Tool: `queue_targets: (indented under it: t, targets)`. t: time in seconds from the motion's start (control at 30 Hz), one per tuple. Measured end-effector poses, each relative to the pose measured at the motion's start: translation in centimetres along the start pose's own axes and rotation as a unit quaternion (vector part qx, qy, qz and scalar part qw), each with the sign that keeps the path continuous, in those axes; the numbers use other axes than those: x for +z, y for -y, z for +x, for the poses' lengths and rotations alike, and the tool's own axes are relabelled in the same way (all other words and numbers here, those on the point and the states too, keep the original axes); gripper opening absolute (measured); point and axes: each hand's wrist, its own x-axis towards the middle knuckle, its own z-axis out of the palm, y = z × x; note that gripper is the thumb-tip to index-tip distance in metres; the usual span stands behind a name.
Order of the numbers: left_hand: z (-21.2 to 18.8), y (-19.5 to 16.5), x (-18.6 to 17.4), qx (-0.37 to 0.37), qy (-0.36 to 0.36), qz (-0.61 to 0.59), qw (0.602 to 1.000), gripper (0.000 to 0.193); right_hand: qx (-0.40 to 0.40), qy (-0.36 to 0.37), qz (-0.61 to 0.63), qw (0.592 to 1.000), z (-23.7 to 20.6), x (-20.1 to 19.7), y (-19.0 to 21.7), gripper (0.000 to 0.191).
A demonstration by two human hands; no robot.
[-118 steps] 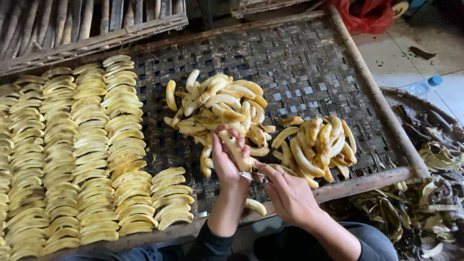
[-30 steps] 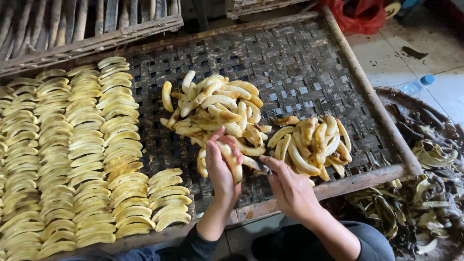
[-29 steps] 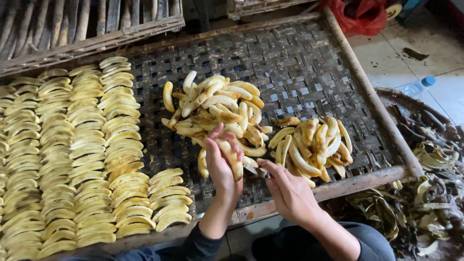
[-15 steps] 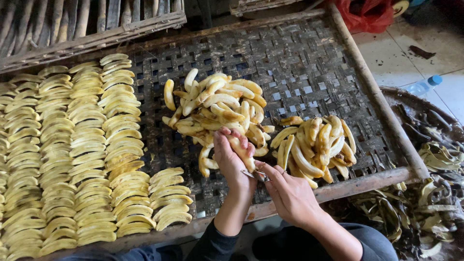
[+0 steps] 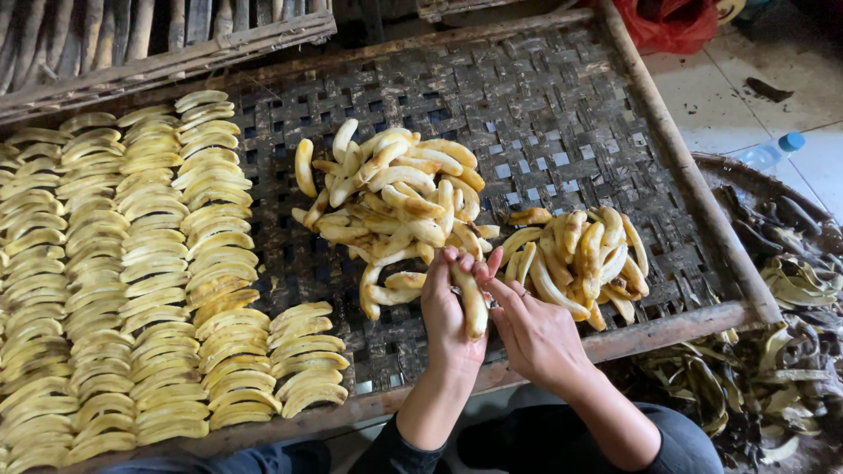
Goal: The person sits on the floor in front of a bamboo drying tray and uses a small knife to trim and peel bananas one at a time. They place each trimmed banana onto the neat rows of finished bananas on the tray and drop trimmings into a basket of peels beside them.
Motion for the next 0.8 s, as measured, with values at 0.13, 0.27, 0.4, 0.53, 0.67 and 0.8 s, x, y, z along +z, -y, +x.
queue_targets:
  t: [0.13,0.27,0.4,0.53,0.67,0.8]
  targets:
    - [-0.3,0.6,-0.8,-0.008,-0.056,0.063,0.996,0.021,0.016,0.017,-0.013,1.0,0.0,0.2,-0.2,0.046]
    - [-0.6,0.8,-1.3,-0.059,-0.066,0.033,0.996,0.022,-0.007,-0.002,0.008,1.0,0.1,0.1,-0.5,0.047]
    - [-0.6,1.2,-2.2,-0.081,-0.046,0.041,0.995,0.025,0.019,0.004,0.032,0.999,0.3,-0.1,-1.1,0.046]
    - [0.5,2.3,-3.6,-0.117,-0.038,0.046,0.991,0.031,0.056,0.006,0.02,0.998,0.4,0.0,-2.3,0.042]
    - [2.3,5.1,-4.0,-0.125,0.012,0.063,0.99,0.038,0.095,0.021,-0.034,0.995,0.8,-1.0,-4.8,0.043]
    - [4.6,9.2,-2.5,-0.04,0.048,0.253,0.966,0.04,0.161,-0.005,-0.106,0.981,1.3,-3.1,-7.4,0.033]
